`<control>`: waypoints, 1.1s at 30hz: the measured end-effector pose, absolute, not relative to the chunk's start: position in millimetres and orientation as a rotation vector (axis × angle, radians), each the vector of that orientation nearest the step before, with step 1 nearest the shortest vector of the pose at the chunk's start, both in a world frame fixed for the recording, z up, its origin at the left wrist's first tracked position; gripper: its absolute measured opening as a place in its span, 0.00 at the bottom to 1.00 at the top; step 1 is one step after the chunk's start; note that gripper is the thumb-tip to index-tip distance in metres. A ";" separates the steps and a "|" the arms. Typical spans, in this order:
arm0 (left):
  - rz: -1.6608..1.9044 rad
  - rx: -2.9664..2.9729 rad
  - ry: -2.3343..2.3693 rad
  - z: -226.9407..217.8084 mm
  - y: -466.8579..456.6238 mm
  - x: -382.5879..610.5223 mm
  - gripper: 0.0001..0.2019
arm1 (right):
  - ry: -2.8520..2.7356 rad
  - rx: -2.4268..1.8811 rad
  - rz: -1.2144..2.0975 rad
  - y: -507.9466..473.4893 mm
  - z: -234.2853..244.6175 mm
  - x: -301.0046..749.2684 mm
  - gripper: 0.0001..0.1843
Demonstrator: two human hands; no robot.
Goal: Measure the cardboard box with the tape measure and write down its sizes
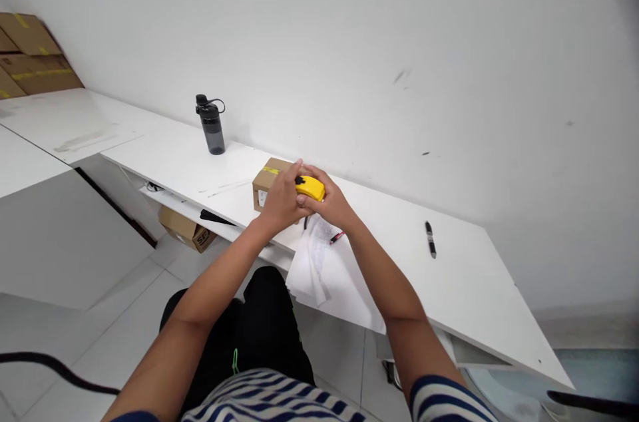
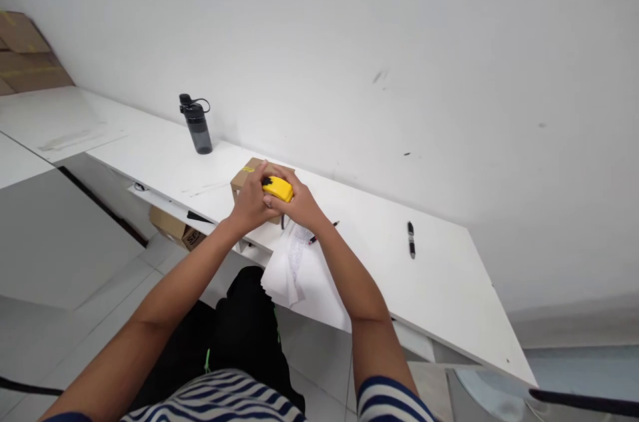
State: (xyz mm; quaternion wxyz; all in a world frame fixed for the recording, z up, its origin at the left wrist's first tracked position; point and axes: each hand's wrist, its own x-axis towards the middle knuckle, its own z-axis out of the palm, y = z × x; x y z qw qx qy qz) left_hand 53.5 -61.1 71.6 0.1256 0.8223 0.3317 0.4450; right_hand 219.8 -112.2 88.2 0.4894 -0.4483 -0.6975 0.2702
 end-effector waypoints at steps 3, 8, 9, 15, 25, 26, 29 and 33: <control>1.333 2.363 1.035 71.8 -47.2 36.2 0.62 | -1.634 -1.138 0.566 -87.8 101.2 202.6 0.34; 1.218 1.813 1.511 56.3 -1.3 7.1 0.55 | -1.507 -1.275 0.392 -19.4 109.8 190.9 0.27; 1.185 1.678 1.505 49.6 5.5 5.7 0.52 | -1.541 -1.294 0.396 -5.6 109.3 187.7 0.27; 1.187 1.173 1.187 18.7 16.5 14.1 0.43 | -1.874 -1.208 0.435 38.1 87.5 160.4 0.27; 1.272 1.145 1.101 21.3 10.0 18.3 0.35 | -2.085 -1.289 0.323 20.1 76.6 191.0 0.30; 1.269 1.153 1.104 21.0 10.6 18.4 0.34 | -2.088 -1.302 0.321 14.3 78.6 199.7 0.30; 1.285 1.179 1.108 18.9 13.3 18.5 0.33 | -2.082 -1.346 0.331 -9.3 84.4 228.9 0.29; 1.311 1.193 1.130 16.7 16.4 20.4 0.32 | -2.030 -1.425 0.370 -45.1 87.6 268.5 0.26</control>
